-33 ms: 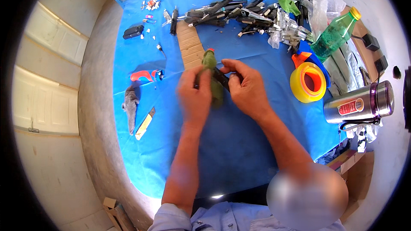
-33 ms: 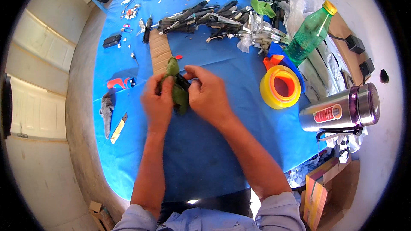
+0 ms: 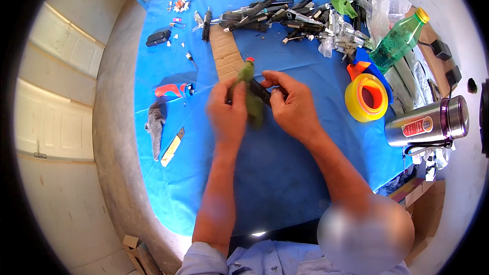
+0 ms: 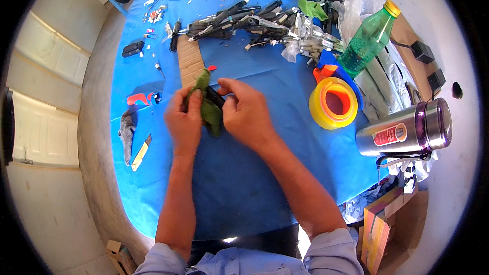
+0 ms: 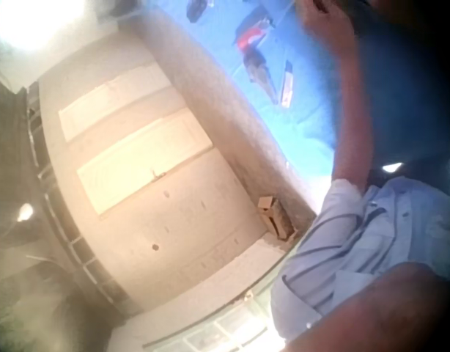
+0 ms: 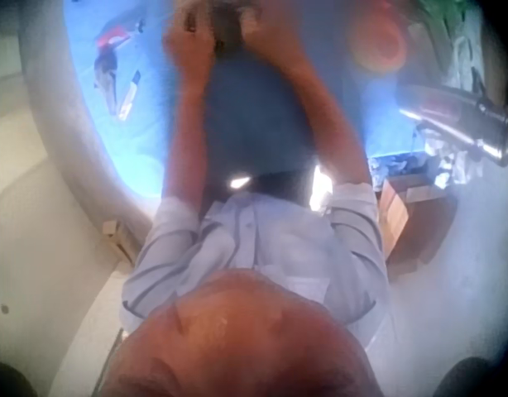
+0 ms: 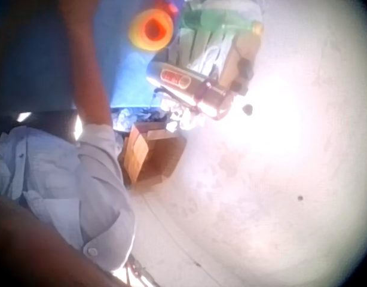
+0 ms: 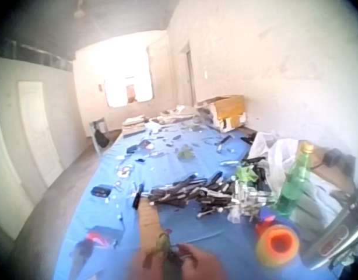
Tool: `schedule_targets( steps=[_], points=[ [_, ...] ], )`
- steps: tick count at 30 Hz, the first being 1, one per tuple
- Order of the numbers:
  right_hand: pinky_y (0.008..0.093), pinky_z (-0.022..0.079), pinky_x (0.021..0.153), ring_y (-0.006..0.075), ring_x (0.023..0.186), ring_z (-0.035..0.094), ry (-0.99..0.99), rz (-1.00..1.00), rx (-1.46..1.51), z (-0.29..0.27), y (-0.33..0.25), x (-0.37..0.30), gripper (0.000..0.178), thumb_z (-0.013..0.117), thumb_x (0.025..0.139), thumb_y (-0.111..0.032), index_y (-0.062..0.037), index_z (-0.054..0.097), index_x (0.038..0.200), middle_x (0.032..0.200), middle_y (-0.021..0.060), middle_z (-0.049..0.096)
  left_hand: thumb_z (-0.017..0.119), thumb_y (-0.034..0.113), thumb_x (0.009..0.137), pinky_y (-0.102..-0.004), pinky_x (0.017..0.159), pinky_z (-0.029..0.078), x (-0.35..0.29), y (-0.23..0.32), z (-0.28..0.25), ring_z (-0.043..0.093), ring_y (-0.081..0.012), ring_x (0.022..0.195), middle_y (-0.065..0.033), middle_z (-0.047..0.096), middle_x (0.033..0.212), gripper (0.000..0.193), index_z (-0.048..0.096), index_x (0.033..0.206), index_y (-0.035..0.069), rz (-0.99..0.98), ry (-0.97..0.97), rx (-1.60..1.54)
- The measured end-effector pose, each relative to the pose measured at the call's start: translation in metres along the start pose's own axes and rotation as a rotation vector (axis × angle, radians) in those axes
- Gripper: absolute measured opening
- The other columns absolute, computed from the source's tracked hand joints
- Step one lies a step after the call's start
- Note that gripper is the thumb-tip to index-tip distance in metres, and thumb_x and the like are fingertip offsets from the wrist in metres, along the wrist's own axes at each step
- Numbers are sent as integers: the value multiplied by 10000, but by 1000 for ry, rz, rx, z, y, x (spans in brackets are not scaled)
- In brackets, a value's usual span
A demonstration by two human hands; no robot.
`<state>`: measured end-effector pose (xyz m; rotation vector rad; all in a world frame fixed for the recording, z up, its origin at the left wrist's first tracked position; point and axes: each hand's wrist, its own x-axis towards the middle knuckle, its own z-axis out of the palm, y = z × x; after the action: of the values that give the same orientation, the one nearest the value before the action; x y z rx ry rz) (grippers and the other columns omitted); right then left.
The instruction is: The person disassembles a lock cylinder, removes a small metal component, and wipes the cylinder with a green cloth. The person then reassembles the cylinder and continues handling other lock parts on the table.
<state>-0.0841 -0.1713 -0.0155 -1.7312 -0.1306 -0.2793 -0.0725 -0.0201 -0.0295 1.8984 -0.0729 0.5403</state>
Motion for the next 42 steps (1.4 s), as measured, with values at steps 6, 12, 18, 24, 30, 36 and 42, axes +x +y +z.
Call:
schedule_targets(
  steps=[6, 12, 18, 24, 30, 36, 42],
  points=[
    [427, 540, 808, 368, 910, 679, -8, -192, -174, 0, -1, 0, 372, 521, 824, 55, 59, 625, 1181, 995, 213, 691, 683, 111, 947, -271, 663, 517, 2, 5, -2, 651, -123, 773, -73, 710, 895, 179, 688, 1063, -25, -40, -22, 5],
    [483, 518, 839, 430, 962, 634, -36, -287, -362, -4, 9, 1, 410, 542, 826, 24, 55, 572, 1234, 1054, 240, 657, 727, 73, 854, -359, 696, 530, -6, 18, 8, 681, -282, 798, -150, 698, 908, 165, 700, 999, -2, 118, -176, 112],
    [499, 510, 857, 446, 1016, 613, -90, -256, -420, -5, 13, 2, 435, 592, 844, -34, 49, 550, 1269, 1140, 249, 627, 720, 66, 852, -380, 703, 529, -6, 22, 7, 670, -342, 859, -176, 684, 945, 171, 702, 1007, -5, 197, -137, 224],
    [481, 520, 812, 399, 973, 630, -205, -156, -542, -9, -6, -3, 371, 646, 839, -101, -19, 616, 1200, 1056, 187, 634, 692, 81, 916, -318, 689, 519, 8, 3, -10, 665, -178, 797, -107, 690, 893, 165, 692, 1044, -23, -22, 89, 132],
    [468, 520, 731, 352, 886, 642, -201, -132, -715, -14, -12, -2, 258, 677, 818, -168, -79, 677, 1060, 939, 129, 624, 692, 123, 947, -266, 683, 508, 15, -14, -18, 624, -104, 763, -71, 698, 899, 200, 680, 1075, -32, 43, 290, 95],
    [476, 518, 708, 357, 846, 640, -135, -200, -692, -15, -2, -1, 191, 683, 803, -161, -74, 668, 972, 896, 133, 616, 703, 106, 927, -302, 708, 520, 6, 8, -6, 650, -157, 798, -99, 701, 914, 198, 684, 1078, -20, 72, 97, 126],
    [486, 509, 691, 356, 838, 632, -168, -232, -681, -17, 4, -2, 112, 666, 807, -135, -66, 639, 891, 877, 132, 599, 701, 69, 888, -399, 776, 521, -4, 14, 11, 674, -341, 903, -176, 694, 963, 185, 688, 1053, -13, 175, -111, 261]
  ],
)
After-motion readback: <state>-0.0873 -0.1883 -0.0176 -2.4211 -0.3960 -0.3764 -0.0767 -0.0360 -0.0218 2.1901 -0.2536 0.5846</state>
